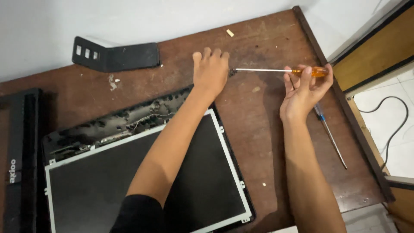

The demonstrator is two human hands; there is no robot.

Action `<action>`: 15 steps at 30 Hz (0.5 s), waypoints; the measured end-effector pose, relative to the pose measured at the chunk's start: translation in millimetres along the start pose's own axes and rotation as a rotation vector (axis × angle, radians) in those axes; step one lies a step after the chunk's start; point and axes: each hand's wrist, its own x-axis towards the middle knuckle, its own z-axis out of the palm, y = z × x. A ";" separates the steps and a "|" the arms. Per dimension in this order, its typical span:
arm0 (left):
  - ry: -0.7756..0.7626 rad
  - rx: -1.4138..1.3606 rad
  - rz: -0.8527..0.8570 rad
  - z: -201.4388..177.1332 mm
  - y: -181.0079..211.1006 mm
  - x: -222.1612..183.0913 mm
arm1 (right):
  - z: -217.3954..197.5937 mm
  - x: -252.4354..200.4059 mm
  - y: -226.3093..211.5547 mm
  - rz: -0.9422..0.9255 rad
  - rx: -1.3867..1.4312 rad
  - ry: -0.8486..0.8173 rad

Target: Disassembling and reassembling a computer monitor bezel and housing using a screwdriver

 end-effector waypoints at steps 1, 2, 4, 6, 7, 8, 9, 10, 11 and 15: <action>-0.009 -0.003 -0.003 -5.1 -3.4 2.7 | 4.5 0.2 -6.8 0.006 -0.007 0.003; 0.070 0.033 0.005 -9.7 -6.6 -0.4 | 6.1 -3.9 -12.8 0.035 0.004 -0.014; 0.132 0.071 0.007 -15.7 -13.3 -9.1 | 2.8 -4.6 -14.1 0.081 0.006 -0.025; 0.161 -0.052 -0.095 -24.5 -25.5 -13.6 | 2.5 5.2 -4.4 0.059 0.106 -0.013; 0.160 -0.039 -0.102 -37.1 -17.2 -18.6 | -7.5 6.7 -6.2 0.070 0.112 -0.020; 0.179 -0.091 -0.173 -52.5 -16.9 -22.6 | -8.3 8.5 -1.2 0.037 0.110 -0.028; 0.201 -0.144 -0.241 -68.8 -16.7 -26.5 | -7.5 10.0 3.5 0.003 0.108 -0.035; 0.208 -0.104 -0.270 -81.2 -9.1 -33.4 | -14.4 18.7 8.5 0.037 0.128 -0.065; 0.247 -0.183 -0.303 -92.5 -2.1 -38.7 | -19.1 28.3 15.4 0.028 0.132 -0.071; 0.250 -0.507 -0.184 -171.0 26.4 -102.2 | -20.5 36.8 7.7 0.170 -0.003 0.015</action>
